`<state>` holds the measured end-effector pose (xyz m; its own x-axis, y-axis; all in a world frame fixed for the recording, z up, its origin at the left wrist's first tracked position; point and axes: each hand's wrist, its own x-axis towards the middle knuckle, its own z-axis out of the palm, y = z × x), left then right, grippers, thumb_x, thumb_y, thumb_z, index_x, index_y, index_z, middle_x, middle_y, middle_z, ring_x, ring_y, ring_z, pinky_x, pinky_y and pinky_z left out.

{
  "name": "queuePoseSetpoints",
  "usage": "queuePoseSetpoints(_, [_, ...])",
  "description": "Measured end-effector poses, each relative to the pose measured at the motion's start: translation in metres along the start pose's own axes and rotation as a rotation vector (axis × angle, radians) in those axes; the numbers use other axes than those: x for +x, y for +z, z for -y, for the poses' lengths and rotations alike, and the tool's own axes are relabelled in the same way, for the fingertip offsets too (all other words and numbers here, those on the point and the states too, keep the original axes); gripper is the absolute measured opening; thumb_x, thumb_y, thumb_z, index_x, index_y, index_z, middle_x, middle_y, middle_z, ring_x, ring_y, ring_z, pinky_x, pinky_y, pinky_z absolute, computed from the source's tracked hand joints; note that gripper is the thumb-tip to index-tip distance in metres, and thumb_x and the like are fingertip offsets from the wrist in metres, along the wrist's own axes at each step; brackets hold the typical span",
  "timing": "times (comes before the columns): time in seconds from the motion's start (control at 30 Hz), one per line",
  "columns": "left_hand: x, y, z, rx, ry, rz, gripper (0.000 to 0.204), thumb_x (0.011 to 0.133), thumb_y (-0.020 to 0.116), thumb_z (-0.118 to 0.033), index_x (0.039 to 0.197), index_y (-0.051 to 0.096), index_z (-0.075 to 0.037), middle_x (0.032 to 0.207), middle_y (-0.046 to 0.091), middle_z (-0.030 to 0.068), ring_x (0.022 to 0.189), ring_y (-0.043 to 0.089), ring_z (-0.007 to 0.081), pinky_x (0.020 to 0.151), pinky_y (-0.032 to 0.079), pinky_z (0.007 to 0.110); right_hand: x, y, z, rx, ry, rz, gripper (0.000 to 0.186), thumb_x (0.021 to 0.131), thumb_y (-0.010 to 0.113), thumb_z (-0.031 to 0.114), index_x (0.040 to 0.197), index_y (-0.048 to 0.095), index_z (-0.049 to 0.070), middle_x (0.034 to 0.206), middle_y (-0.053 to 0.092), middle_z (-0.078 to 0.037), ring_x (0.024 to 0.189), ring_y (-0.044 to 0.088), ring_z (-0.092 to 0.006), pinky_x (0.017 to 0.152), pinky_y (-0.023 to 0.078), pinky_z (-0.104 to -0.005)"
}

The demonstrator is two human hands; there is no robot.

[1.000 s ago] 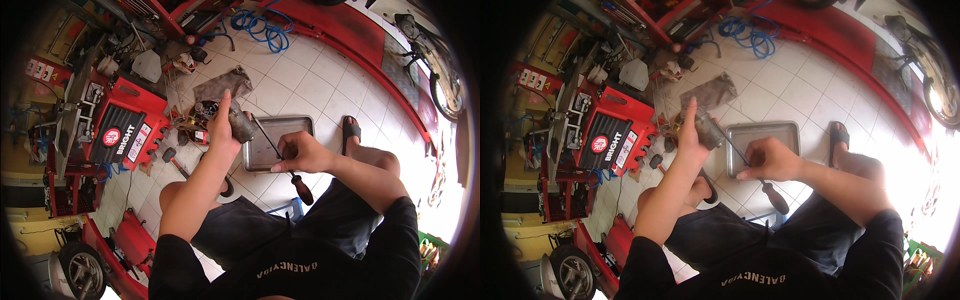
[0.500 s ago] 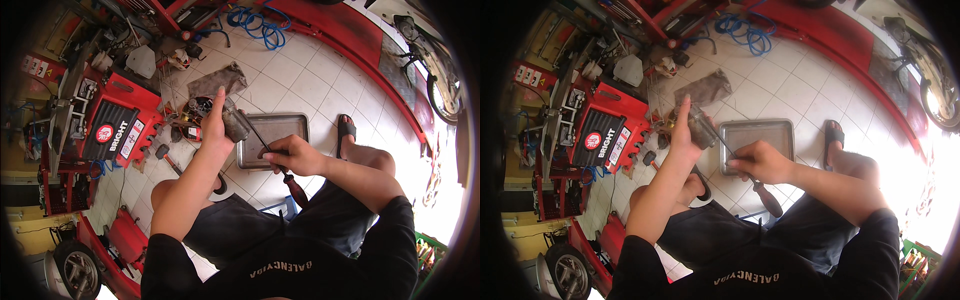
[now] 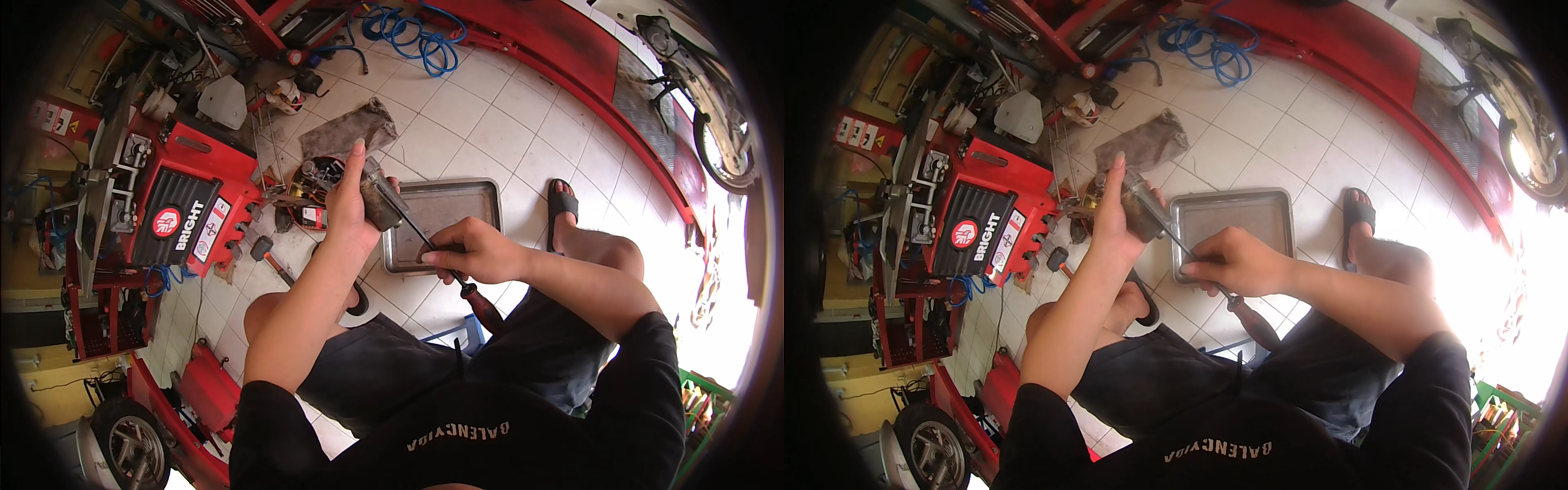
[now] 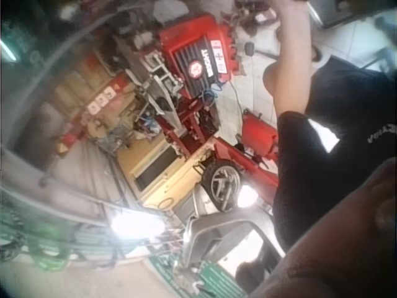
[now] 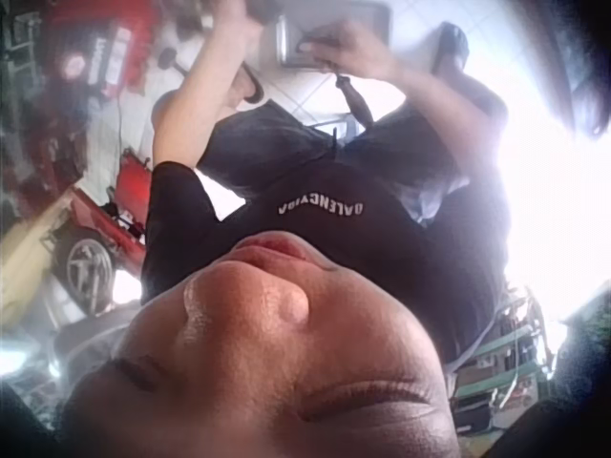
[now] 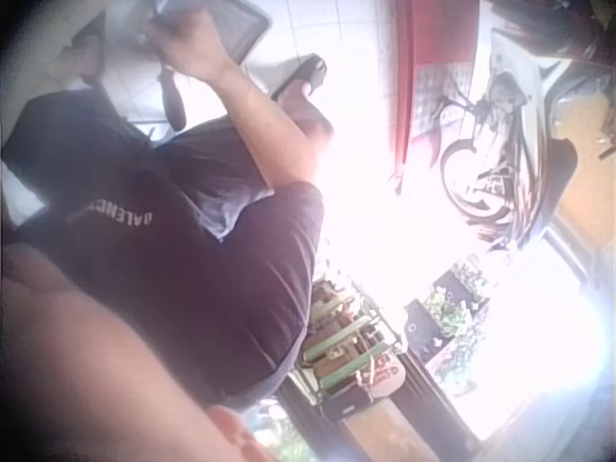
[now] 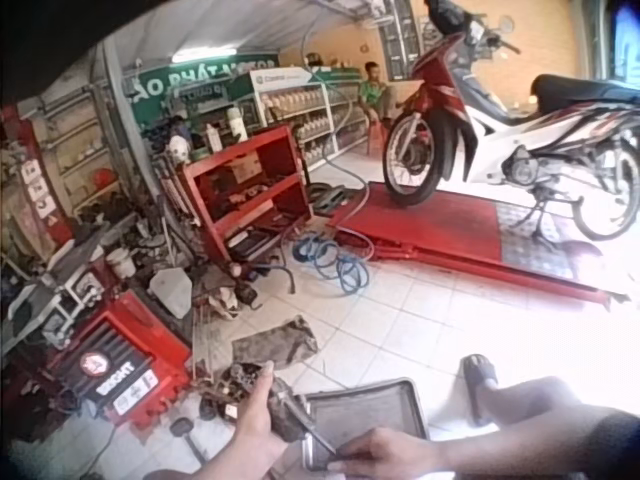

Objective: The person sits in a workshop and uses a screwdriver to manipulate a cylindrical metal part, likely a motorcycle starter motor. They repeatedly insert the tool into the part, turn it, and adjust their grip while holding the component over a metal tray.

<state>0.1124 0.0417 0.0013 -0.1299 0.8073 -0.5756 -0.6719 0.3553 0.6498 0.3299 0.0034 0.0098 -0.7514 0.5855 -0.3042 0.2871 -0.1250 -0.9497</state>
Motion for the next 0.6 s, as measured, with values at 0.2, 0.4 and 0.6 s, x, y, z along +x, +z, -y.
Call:
queuePoseSetpoints(0.2, [0.001, -0.001, 0.001, -0.004, -0.004, 0.010, 0.057, 0.081, 0.082, -0.051, 0.107, 0.053, -0.010, 0.086, 0.059, 0.0079, 0.076, 0.062, 0.0243, 0.070, 0.055, 0.039, 0.001, -0.001, -0.001, -0.013, 0.001, 0.004, 0.029, 0.102, 0.063, 0.026, 0.095, 0.071, -0.001, 0.071, 0.066, -0.001, 0.063, 0.059, -0.0086, 0.060, 0.047, -0.0270])
queuePoseSetpoints(0.4, [-0.001, 0.000, -0.001, -0.009, -0.005, 0.015, 0.057, 0.082, 0.082, -0.052, 0.107, 0.053, -0.009, 0.087, 0.059, 0.0082, 0.075, 0.062, 0.0244, 0.069, 0.055, 0.039, 0.001, -0.001, -0.007, 0.054, 0.033, -0.032, 0.029, 0.102, 0.063, 0.025, 0.100, 0.071, -0.003, 0.073, 0.065, -0.002, 0.067, 0.061, -0.0092, 0.063, 0.049, -0.0270])
queuePoseSetpoints(0.6, [-0.004, 0.000, -0.002, 0.004, 0.015, 0.004, 0.055, 0.082, 0.082, -0.050, 0.106, 0.054, -0.009, 0.086, 0.059, 0.0083, 0.074, 0.063, 0.0246, 0.068, 0.055, 0.039, 0.002, -0.003, -0.005, 0.087, 0.083, -0.031, 0.028, 0.105, 0.057, 0.020, 0.109, 0.070, -0.006, 0.075, 0.066, -0.004, 0.070, 0.063, -0.0104, 0.066, 0.050, -0.0280])
